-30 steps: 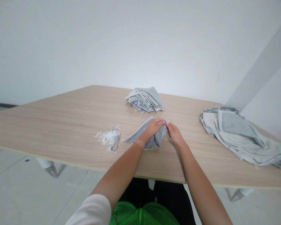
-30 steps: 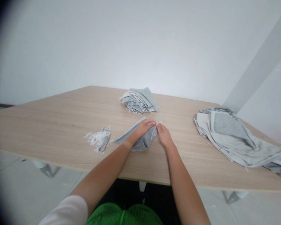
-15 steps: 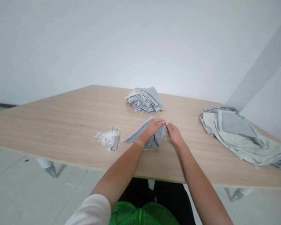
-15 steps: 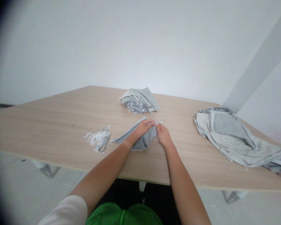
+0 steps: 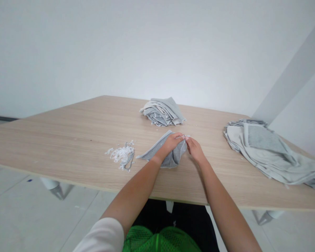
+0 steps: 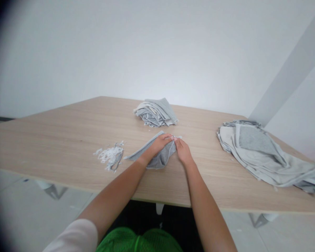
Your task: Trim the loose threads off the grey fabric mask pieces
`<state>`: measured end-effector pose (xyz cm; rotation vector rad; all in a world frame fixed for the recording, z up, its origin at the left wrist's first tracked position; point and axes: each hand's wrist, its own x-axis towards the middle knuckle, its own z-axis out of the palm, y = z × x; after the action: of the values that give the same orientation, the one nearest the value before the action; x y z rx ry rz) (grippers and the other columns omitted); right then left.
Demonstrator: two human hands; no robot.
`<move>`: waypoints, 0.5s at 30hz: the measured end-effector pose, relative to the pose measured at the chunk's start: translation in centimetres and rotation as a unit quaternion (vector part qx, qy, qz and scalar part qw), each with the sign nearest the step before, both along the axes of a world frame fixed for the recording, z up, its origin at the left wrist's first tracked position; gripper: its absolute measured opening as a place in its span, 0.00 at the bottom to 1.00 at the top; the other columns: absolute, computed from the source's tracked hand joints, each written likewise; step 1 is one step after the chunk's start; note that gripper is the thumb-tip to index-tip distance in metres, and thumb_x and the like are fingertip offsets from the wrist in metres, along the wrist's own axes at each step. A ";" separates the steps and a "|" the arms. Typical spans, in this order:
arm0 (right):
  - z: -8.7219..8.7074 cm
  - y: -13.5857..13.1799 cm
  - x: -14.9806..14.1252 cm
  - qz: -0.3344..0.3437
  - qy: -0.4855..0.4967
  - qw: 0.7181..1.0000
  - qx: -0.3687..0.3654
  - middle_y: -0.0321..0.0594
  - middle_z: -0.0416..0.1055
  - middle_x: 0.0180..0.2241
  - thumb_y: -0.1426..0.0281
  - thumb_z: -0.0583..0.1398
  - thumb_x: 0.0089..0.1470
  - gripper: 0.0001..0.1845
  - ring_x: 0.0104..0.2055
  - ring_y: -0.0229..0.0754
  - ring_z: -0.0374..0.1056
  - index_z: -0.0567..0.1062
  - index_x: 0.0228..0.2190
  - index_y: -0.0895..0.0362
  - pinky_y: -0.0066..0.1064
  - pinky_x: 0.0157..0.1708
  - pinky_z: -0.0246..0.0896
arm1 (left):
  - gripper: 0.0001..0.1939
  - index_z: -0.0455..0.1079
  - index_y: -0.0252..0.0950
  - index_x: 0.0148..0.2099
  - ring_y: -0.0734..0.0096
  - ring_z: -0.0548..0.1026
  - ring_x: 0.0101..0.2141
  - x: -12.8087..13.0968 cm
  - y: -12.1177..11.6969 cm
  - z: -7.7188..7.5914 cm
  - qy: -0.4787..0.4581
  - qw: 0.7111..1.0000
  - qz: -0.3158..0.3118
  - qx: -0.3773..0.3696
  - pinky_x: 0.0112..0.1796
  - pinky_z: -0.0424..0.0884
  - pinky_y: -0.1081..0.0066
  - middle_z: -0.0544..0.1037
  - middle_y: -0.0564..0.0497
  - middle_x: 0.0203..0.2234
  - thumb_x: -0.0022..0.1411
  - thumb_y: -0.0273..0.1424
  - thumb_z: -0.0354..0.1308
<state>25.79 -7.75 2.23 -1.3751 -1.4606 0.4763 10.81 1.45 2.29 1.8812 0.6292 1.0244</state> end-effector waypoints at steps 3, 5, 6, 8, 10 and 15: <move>0.1 -0.1 -0.1 -0.002 0.002 1.000 0.001 0.42 0.73 0.28 0.41 0.51 0.65 0.29 0.35 0.49 0.68 0.73 0.32 0.51 0.35 0.34 0.63 | 0.17 0.78 0.36 0.41 0.58 0.77 0.47 0.0 0.1 -0.1 0.000 1.000 -0.002 -0.001 0.54 0.69 0.64 0.83 0.48 0.40 0.63 0.45 0.60; 0.1 -0.1 -0.2 -0.003 0.001 1.000 0.003 0.41 0.73 0.28 0.41 0.51 0.65 0.28 0.35 0.48 0.68 0.73 0.32 0.51 0.35 0.34 0.63 | 0.17 0.78 0.36 0.42 0.58 0.77 0.47 0.0 0.2 -0.2 -0.006 1.000 -0.004 -0.002 0.54 0.69 0.64 0.83 0.48 0.41 0.64 0.45 0.59; 0.1 -0.1 -0.2 -0.002 0.001 1.000 0.003 0.41 0.73 0.28 0.42 0.51 0.65 0.28 0.34 0.48 0.68 0.73 0.32 0.51 0.35 0.34 0.62 | 0.16 0.78 0.36 0.42 0.58 0.77 0.47 0.1 0.2 -0.3 -0.008 1.000 -0.004 -0.003 0.54 0.69 0.64 0.83 0.48 0.41 0.64 0.44 0.59; 0.0 -0.1 -0.1 -0.002 0.001 1.000 0.002 0.41 0.72 0.28 0.42 0.51 0.65 0.28 0.34 0.48 0.67 0.73 0.31 0.51 0.35 0.33 0.62 | 0.16 0.78 0.36 0.42 0.58 0.77 0.47 0.1 0.2 -0.3 -0.009 1.000 -0.005 -0.004 0.54 0.69 0.64 0.83 0.48 0.41 0.64 0.44 0.59; -0.1 0.1 0.0 -0.003 0.002 1.000 0.001 0.41 0.72 0.27 0.42 0.50 0.65 0.28 0.34 0.48 0.67 0.72 0.31 0.51 0.35 0.33 0.62 | 0.17 0.78 0.36 0.42 0.59 0.76 0.47 0.1 0.1 -0.2 -0.009 1.000 -0.006 -0.006 0.54 0.69 0.64 0.83 0.48 0.41 0.64 0.44 0.60; -0.5 0.5 0.2 -0.005 0.015 1.000 0.004 0.38 0.68 0.24 0.42 0.50 0.65 0.29 0.31 0.45 0.64 0.69 0.28 0.51 0.33 0.30 0.60 | 0.17 0.77 0.35 0.42 0.59 0.76 0.46 0.2 -0.1 0.1 0.001 1.000 -0.007 -0.005 0.54 0.69 0.65 0.82 0.48 0.40 0.64 0.45 0.59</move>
<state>25.96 -7.28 1.72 -1.3636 -1.4293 0.4829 10.99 1.32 2.37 1.8761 0.6212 1.0082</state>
